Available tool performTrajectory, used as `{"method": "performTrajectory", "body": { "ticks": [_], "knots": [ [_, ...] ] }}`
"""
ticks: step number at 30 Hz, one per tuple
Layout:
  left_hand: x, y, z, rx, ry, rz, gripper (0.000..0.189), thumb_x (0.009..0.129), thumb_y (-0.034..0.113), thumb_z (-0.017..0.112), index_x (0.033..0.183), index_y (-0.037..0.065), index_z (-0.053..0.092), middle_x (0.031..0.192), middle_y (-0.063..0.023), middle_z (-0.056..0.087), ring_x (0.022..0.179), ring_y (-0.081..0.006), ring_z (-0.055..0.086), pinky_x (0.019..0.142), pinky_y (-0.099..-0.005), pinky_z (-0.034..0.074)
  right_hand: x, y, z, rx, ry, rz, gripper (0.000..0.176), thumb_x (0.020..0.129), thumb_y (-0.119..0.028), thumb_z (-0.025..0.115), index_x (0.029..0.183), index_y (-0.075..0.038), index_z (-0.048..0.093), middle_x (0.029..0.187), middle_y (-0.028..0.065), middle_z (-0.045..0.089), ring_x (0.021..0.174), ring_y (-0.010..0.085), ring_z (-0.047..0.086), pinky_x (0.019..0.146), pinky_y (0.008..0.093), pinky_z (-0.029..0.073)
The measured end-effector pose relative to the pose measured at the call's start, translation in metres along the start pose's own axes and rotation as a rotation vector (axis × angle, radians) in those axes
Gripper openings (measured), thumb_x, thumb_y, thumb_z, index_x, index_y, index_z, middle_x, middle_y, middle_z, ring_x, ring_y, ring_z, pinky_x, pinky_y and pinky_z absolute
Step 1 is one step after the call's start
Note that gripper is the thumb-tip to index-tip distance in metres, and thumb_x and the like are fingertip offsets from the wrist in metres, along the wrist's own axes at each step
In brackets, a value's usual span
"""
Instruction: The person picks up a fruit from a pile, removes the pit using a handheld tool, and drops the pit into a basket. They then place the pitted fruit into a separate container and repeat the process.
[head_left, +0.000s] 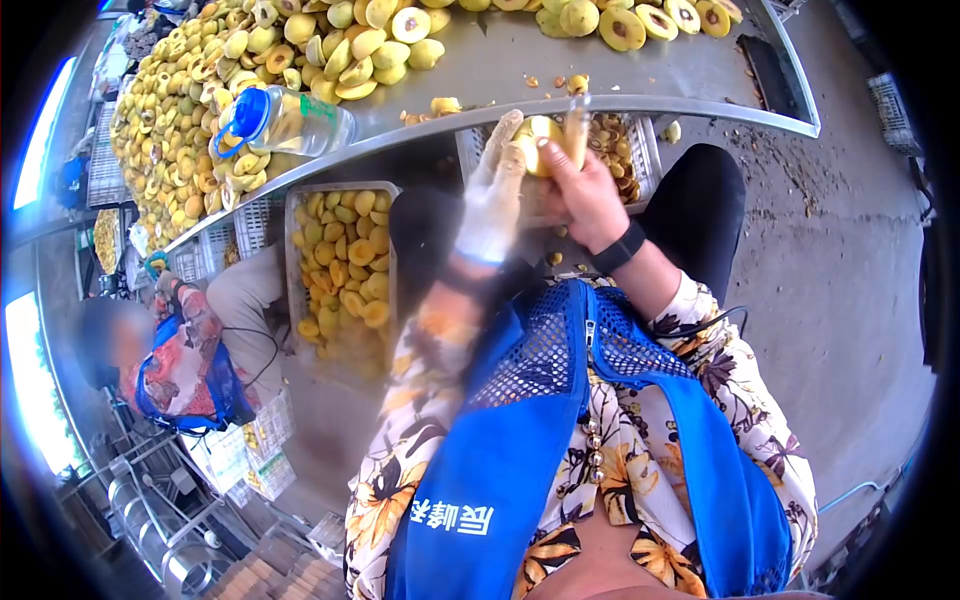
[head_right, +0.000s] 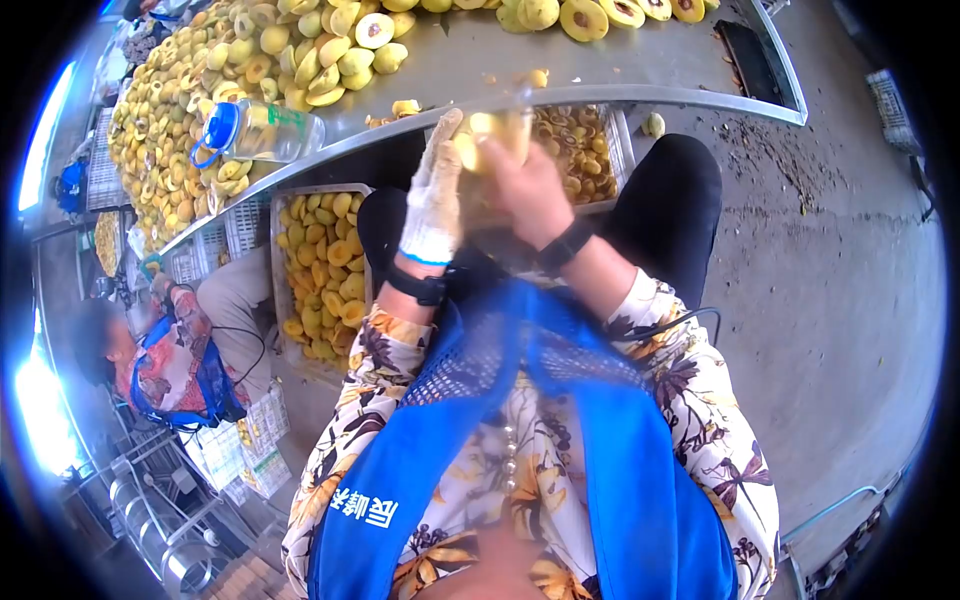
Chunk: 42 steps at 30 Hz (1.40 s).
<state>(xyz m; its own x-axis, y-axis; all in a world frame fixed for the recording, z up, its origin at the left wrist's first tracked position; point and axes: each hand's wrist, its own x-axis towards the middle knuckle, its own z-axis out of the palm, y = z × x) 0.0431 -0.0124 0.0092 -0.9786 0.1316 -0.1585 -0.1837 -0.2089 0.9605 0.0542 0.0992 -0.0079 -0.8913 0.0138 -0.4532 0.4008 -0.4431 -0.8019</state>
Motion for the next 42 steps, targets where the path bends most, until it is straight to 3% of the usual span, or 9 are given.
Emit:
{"method": "performTrajectory", "body": {
  "ticks": [5,13,18,22,24,28,31,34,42],
  "knots": [
    [-0.004,-0.003,-0.006,-0.389,0.086,-0.233,0.050,0.094,0.047,0.037,0.117,0.005,0.053,0.107,-0.0070,0.056,0.097,-0.0166,0.053,0.088,-0.0301,0.044,-0.006,0.013,-0.014,-0.896,0.120,-0.442,0.025,0.085,-0.025,0.063,0.093,-0.002,0.058,0.063,0.0051,0.059,0.052,0.0112,0.055,0.049,0.0248,0.045],
    [-0.007,-0.014,-0.005,-0.225,0.119,-0.192,0.039,0.093,0.040,0.047,0.096,0.004,0.060,0.075,-0.0017,0.054,0.065,-0.0113,0.052,0.055,-0.0241,0.045,-0.019,-0.010,-0.009,-0.815,0.018,-0.490,0.023,0.078,-0.016,0.066,0.097,-0.004,0.060,0.066,0.0109,0.060,0.058,0.0185,0.058,0.058,0.0292,0.046],
    [-0.009,-0.016,-0.009,-0.027,0.042,-0.182,0.029,0.093,0.030,0.048,0.098,0.003,0.060,0.078,-0.0011,0.057,0.068,-0.0092,0.052,0.060,-0.0217,0.044,-0.014,-0.005,-0.017,-0.949,-0.005,-0.626,0.019,0.075,-0.014,0.065,0.090,-0.005,0.061,0.065,0.0129,0.060,0.057,0.0224,0.059,0.057,0.0314,0.046],
    [-0.008,-0.047,-0.016,0.053,0.007,0.061,0.021,0.091,0.021,0.052,0.098,0.003,0.058,0.075,-0.0047,0.058,0.064,-0.0119,0.054,0.055,-0.0229,0.045,-0.022,-0.012,-0.011,-0.981,-0.357,-0.576,0.018,0.071,-0.009,0.065,0.088,-0.006,0.062,0.067,0.0141,0.060,0.061,0.0298,0.059,0.058,0.0332,0.048],
    [-0.010,-0.016,-0.012,-0.245,0.098,-0.252,0.024,0.091,0.025,0.051,0.101,0.003,0.055,0.081,-0.0069,0.058,0.069,-0.0143,0.058,0.059,-0.0251,0.048,-0.034,0.006,-0.005,-1.099,-0.670,-0.701,0.023,0.069,-0.006,0.065,0.092,-0.010,0.064,0.072,0.0153,0.061,0.064,0.0338,0.058,0.059,0.0333,0.050],
    [0.001,-0.031,-0.030,-0.267,0.139,-0.106,0.032,0.094,0.032,0.045,0.100,0.002,0.056,0.087,-0.0073,0.059,0.074,-0.0164,0.059,0.065,-0.0267,0.050,-0.036,0.003,-0.002,-0.602,-0.197,-0.112,0.021,0.078,-0.015,0.066,0.088,0.001,0.057,0.066,0.0013,0.059,0.062,0.0057,0.054,0.055,0.0261,0.047],
    [0.002,-0.017,-0.021,-0.269,0.280,-0.090,0.035,0.096,0.032,0.043,0.096,0.002,0.060,0.090,-0.0052,0.061,0.079,-0.0133,0.057,0.074,-0.0243,0.046,-0.023,0.006,-0.015,-0.900,0.031,-0.414,0.028,0.078,-0.020,0.063,0.091,0.002,0.053,0.066,0.0159,0.060,0.061,0.0303,0.061,0.059,0.0372,0.048],
    [0.008,-0.024,-0.020,-0.320,0.277,-0.046,0.036,0.095,0.033,0.043,0.097,0.001,0.060,0.090,-0.0054,0.061,0.079,-0.0133,0.057,0.073,-0.0249,0.047,-0.033,-0.003,-0.008,-1.009,-0.060,-0.300,0.027,0.078,-0.019,0.060,0.090,0.002,0.050,0.070,0.0237,0.058,0.068,0.0419,0.058,0.061,0.0430,0.046],
    [-0.004,-0.015,-0.009,-0.197,0.292,0.027,0.038,0.095,0.034,0.043,0.101,-0.001,0.059,0.091,-0.0067,0.061,0.079,-0.0135,0.057,0.071,-0.0246,0.047,-0.036,0.016,-0.014,-1.091,-0.137,-0.304,0.021,0.080,-0.014,0.056,0.085,0.002,0.044,0.066,0.0255,0.055,0.066,0.0433,0.056,0.057,0.0466,0.043]
  ]
}}
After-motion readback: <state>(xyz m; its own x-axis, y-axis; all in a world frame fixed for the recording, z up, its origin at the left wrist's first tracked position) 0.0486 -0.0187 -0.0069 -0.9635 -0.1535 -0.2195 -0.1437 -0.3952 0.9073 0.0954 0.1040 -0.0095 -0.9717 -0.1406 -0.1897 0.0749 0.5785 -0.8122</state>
